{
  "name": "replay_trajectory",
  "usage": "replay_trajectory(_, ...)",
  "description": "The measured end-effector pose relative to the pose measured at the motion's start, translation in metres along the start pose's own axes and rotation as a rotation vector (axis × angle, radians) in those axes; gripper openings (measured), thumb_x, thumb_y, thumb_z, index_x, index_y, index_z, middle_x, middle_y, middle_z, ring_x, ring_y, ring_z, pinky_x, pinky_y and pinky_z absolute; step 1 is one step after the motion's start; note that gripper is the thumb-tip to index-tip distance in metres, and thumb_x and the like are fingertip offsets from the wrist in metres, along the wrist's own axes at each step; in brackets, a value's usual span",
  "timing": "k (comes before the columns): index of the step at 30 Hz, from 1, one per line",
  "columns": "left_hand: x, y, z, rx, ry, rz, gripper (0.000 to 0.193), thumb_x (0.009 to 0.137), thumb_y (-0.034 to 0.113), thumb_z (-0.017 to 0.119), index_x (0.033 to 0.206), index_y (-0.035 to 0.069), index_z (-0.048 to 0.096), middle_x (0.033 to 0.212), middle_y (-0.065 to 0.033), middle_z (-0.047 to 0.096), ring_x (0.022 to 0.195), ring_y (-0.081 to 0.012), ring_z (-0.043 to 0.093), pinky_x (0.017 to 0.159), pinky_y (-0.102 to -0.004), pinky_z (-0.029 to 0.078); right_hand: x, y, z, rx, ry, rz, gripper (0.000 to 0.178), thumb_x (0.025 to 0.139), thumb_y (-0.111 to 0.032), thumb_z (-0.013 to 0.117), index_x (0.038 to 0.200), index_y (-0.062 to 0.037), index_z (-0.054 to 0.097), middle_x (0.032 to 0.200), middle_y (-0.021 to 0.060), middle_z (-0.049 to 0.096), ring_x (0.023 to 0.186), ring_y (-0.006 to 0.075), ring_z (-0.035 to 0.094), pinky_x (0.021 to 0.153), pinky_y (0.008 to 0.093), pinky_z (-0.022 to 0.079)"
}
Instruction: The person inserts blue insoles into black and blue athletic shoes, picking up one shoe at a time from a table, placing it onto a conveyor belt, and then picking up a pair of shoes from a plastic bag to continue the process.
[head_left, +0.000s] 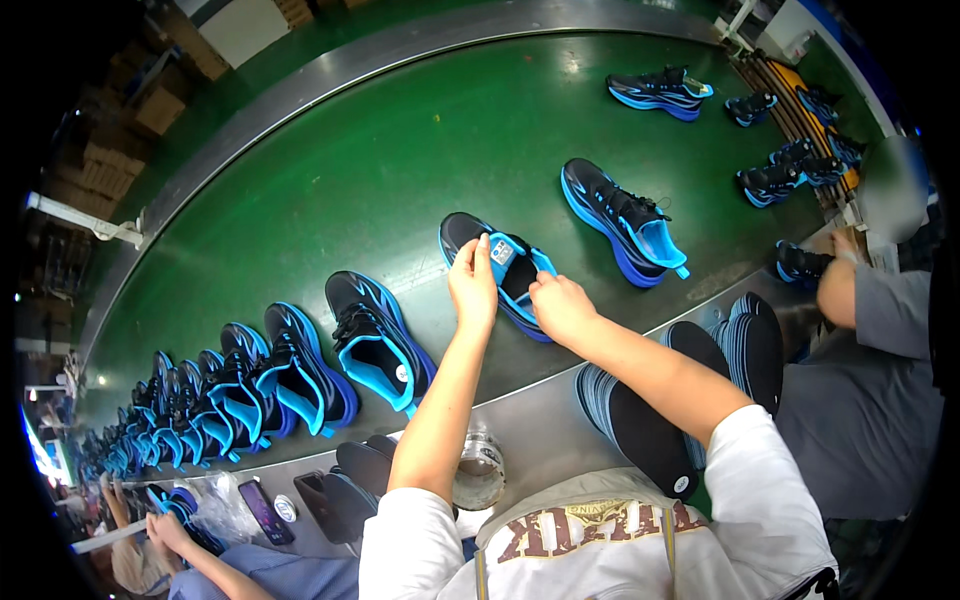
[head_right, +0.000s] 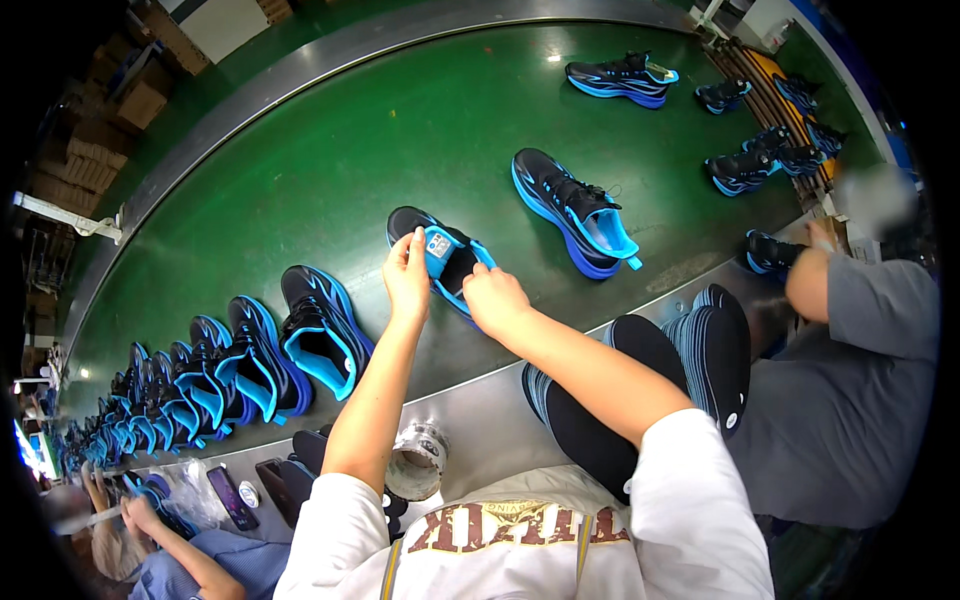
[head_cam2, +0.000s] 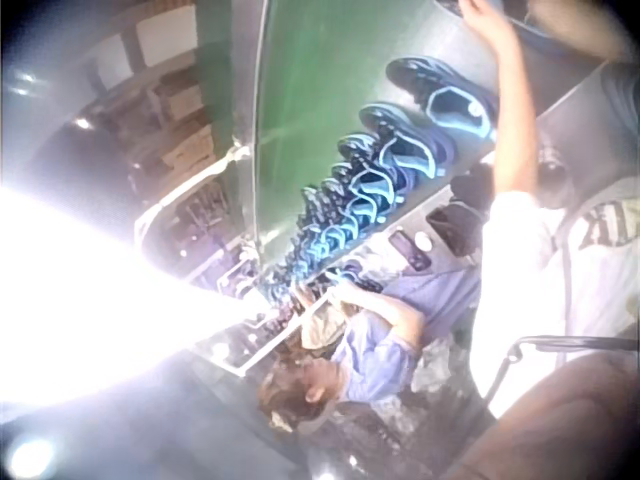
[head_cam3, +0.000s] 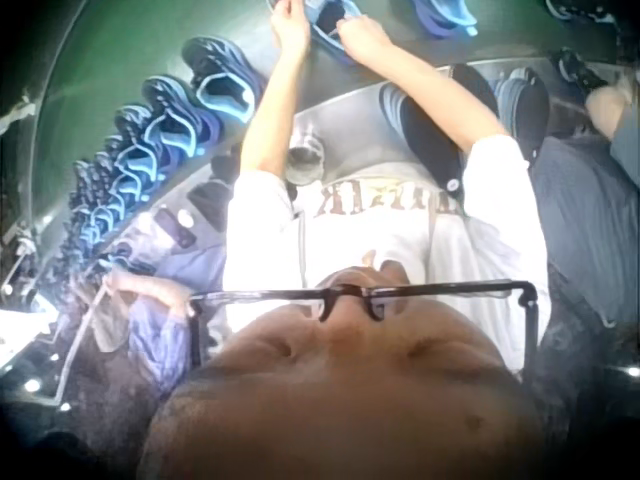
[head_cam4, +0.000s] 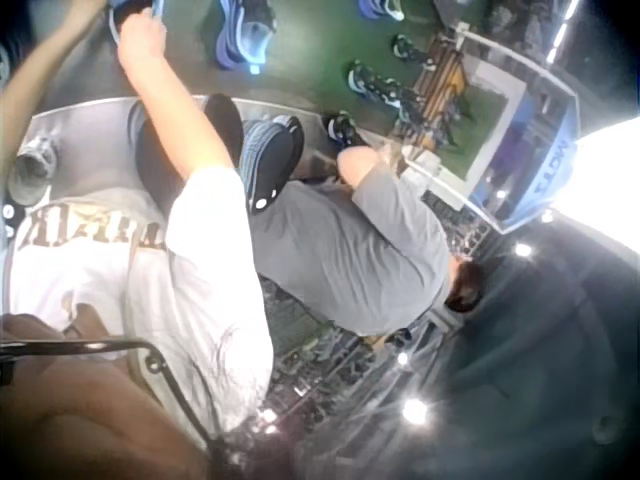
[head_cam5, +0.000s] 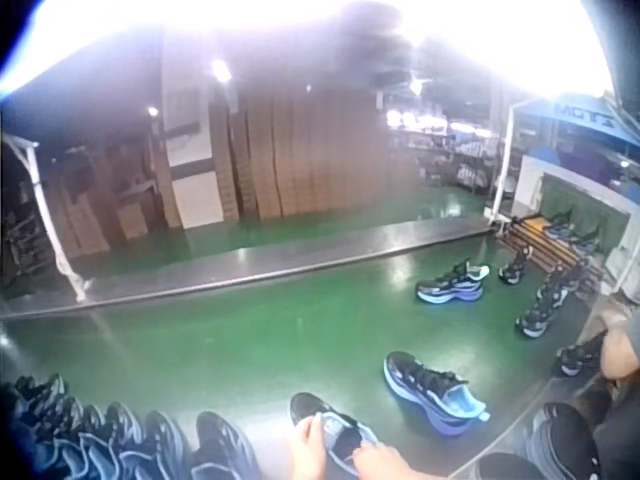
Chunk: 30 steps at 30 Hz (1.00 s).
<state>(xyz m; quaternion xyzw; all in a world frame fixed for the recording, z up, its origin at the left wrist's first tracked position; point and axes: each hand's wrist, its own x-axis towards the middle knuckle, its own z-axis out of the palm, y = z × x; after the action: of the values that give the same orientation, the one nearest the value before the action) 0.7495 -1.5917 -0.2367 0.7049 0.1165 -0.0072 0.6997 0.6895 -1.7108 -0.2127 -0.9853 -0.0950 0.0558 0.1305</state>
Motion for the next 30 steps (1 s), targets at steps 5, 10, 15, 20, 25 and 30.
replay_trajectory(5,0.001,0.000,-0.001,0.055,0.011,0.043,0.031,0.086,0.026,0.055,0.094,-0.004,0.060,0.071,-0.0041,0.059,0.063,-0.0071,0.048,0.057,-0.0221,0.039,0.017,-0.006,0.007,0.136,0.052,0.027,0.017,0.079,-0.015,0.051,0.080,0.0015,0.055,0.091,0.0176,0.054,0.077,0.0329,0.057,0.066,0.0429,0.048)
replay_trajectory(10,-0.008,0.020,-0.010,0.119,-0.061,-0.014,0.038,0.083,0.032,0.058,0.095,-0.004,0.060,0.069,-0.0050,0.060,0.061,-0.0080,0.052,0.058,-0.0221,0.042,-0.011,-0.010,-0.041,-0.082,-0.057,0.022,0.035,0.069,-0.031,0.062,0.090,-0.0035,0.060,0.091,0.0198,0.054,0.077,0.0324,0.057,0.073,0.0424,0.048)
replay_trajectory(15,-0.005,0.014,-0.006,0.141,-0.085,0.098,0.041,0.081,0.034,0.059,0.099,-0.003,0.060,0.071,-0.0084,0.063,0.065,-0.0098,0.056,0.060,-0.0226,0.043,0.013,0.016,-0.043,0.008,-0.383,-0.134,0.021,0.069,-0.021,0.058,0.078,-0.0036,0.064,0.077,0.0194,0.057,0.075,0.0338,0.058,0.073,0.0407,0.048)
replay_trajectory(20,0.002,0.010,-0.017,0.087,-0.167,0.037,0.041,0.082,0.034,0.059,0.099,-0.003,0.060,0.068,-0.0060,0.061,0.062,-0.0079,0.053,0.058,-0.0220,0.042,0.015,0.015,-0.020,-0.017,-0.275,-0.299,0.015,0.073,-0.012,0.051,0.075,-0.0020,0.062,0.083,0.0186,0.053,0.081,0.0319,0.055,0.071,0.0412,0.047)
replay_trajectory(25,0.003,0.010,-0.016,0.054,-0.252,-0.023,0.036,0.084,0.032,0.056,0.098,-0.001,0.060,0.067,-0.0032,0.059,0.061,-0.0060,0.049,0.055,-0.0221,0.040,0.030,0.018,0.013,-0.123,-0.181,-0.309,0.017,0.077,-0.013,0.048,0.075,-0.0007,0.059,0.085,0.0156,0.052,0.082,0.0287,0.054,0.069,0.0390,0.047)
replay_trajectory(30,0.001,0.008,-0.020,0.107,-0.189,0.054,0.030,0.085,0.030,0.053,0.092,0.001,0.061,0.060,-0.0059,0.054,0.055,-0.0091,0.045,0.052,-0.0246,0.038,0.040,0.011,0.009,-0.309,-0.335,-0.386,0.016,0.078,-0.011,0.045,0.086,0.0006,0.053,0.084,0.0141,0.057,0.080,0.0277,0.058,0.069,0.0366,0.048)
